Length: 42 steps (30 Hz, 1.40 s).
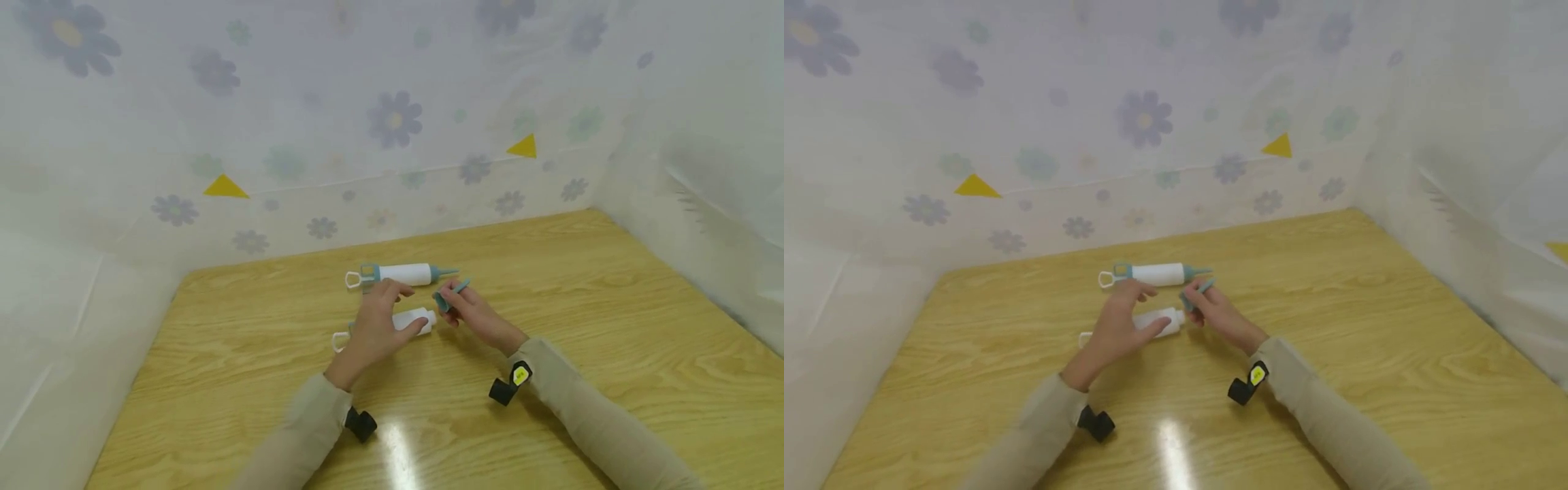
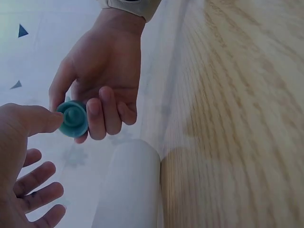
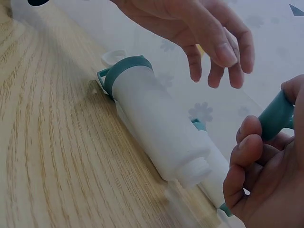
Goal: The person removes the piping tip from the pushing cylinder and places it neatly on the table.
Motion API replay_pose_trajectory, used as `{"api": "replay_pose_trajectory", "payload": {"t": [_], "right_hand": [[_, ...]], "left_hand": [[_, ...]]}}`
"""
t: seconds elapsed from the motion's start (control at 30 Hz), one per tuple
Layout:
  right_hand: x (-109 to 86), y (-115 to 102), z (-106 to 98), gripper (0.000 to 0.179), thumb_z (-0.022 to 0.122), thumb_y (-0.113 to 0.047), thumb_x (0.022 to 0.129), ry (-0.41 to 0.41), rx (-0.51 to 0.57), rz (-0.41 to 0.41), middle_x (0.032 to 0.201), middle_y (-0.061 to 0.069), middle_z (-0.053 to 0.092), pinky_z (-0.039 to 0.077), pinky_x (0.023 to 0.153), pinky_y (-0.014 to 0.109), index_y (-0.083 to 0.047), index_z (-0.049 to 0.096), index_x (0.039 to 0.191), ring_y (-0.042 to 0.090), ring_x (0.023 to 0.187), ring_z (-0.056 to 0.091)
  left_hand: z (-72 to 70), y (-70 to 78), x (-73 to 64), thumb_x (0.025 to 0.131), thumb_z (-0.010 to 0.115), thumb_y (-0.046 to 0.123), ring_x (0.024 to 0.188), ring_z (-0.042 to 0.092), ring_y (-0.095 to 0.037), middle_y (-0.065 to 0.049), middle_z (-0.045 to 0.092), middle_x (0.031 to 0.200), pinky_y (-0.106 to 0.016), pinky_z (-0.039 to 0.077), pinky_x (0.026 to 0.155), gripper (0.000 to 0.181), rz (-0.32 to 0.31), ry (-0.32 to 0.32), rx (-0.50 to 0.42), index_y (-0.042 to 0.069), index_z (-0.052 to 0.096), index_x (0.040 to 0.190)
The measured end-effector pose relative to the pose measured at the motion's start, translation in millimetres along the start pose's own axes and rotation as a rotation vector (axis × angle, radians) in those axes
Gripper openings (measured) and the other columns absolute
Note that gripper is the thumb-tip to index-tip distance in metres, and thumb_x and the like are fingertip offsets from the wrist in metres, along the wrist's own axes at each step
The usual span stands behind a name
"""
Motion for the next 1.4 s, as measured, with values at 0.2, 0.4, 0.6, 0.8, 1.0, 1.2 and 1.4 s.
{"api": "replay_pose_trajectory", "payload": {"t": [0.2, 0.4, 0.6, 0.8, 1.0, 1.2, 1.4], "right_hand": [[-0.5, -2, 3, 0.033, 0.03, -0.032, 0.107, -0.009, 0.015, -0.006, 0.078, 0.004, 0.041, 0.036, 0.057, 0.027, -0.001, 0.038, 0.098, 0.012, 0.061, 0.038], [-0.1, -4, 4, 0.038, 0.03, -0.034, 0.106, 0.001, 0.017, 0.014, 0.08, 0.003, 0.04, 0.037, 0.059, 0.023, 0.002, 0.037, 0.098, 0.009, 0.062, 0.038], [0.0, -4, 3, 0.039, 0.029, -0.033, 0.107, -0.003, -0.001, 0.022, 0.087, 0.007, 0.044, 0.037, 0.06, 0.021, 0.005, 0.037, 0.101, 0.009, 0.063, 0.04], [1.6, -1, -1, 0.051, 0.018, -0.038, 0.107, 0.029, -0.012, 0.008, 0.093, 0.007, 0.049, 0.04, 0.06, 0.023, 0.007, 0.042, 0.106, 0.007, 0.065, 0.044], [0.7, 3, -5, 0.05, 0.011, -0.04, 0.106, 0.105, 0.013, 0.036, 0.078, -0.003, 0.054, 0.039, 0.058, 0.021, -0.002, 0.044, 0.108, 0.007, 0.063, 0.047], [-0.6, 2, -6, 0.047, 0.014, -0.033, 0.107, 0.131, -0.016, 0.038, 0.071, 0.001, 0.049, 0.04, 0.058, 0.023, -0.001, 0.049, 0.109, 0.008, 0.059, 0.044], [0.4, 0, -7, 0.042, 0.019, -0.023, 0.108, 0.16, -0.042, -0.025, 0.063, -0.001, 0.045, 0.036, 0.054, 0.022, 0.003, 0.052, 0.102, 0.008, 0.055, 0.04]], "left_hand": [[19.7, 12.1, 13.9, 0.083, 0.076, 0.027, 0.097, 0.057, -0.025, -0.013, 0.057, 0.112, -0.036, 0.05, 0.084, 0.049, -0.034, -0.109, 0.039, 0.001, 0.052, 0.118], [32.9, 21.0, 23.2, 0.087, 0.073, 0.025, 0.079, 0.051, -0.017, -0.011, 0.052, 0.108, -0.026, 0.046, 0.07, 0.044, -0.012, -0.151, 0.042, 0.003, 0.053, 0.119], [33.7, 22.1, 22.6, 0.09, 0.068, 0.017, 0.081, 0.049, -0.016, -0.011, 0.05, 0.11, -0.025, 0.044, 0.069, 0.036, -0.065, -0.165, -0.006, 0.004, 0.052, 0.12], [33.9, 19.5, 23.7, 0.091, 0.067, 0.015, 0.091, 0.057, -0.022, -0.011, 0.05, 0.112, -0.028, 0.049, 0.076, 0.035, -0.076, -0.167, -0.033, 0.004, 0.052, 0.12], [32.7, 17.3, 23.9, 0.089, 0.07, 0.015, 0.092, 0.059, -0.026, -0.012, 0.05, 0.109, -0.031, 0.053, 0.078, 0.036, -0.069, -0.138, -0.075, 0.003, 0.054, 0.119], [31.4, 15.5, 24.2, 0.089, 0.069, 0.011, 0.09, 0.059, -0.025, -0.014, 0.05, 0.107, -0.031, 0.056, 0.075, 0.033, -0.084, -0.141, -0.164, 0.002, 0.054, 0.118], [27.8, 14.3, 25.1, 0.087, 0.071, 0.009, 0.088, 0.061, -0.023, -0.013, 0.054, 0.104, -0.025, 0.056, 0.073, 0.034, -0.103, -0.11, -0.226, 0.0, 0.057, 0.116]]}}
Point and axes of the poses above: each hand's wrist, its own x-axis towards the middle knuckle, its own z-axis out of the palm, y = z × x, the point moved 1 cm from there along x, towards the middle knuckle
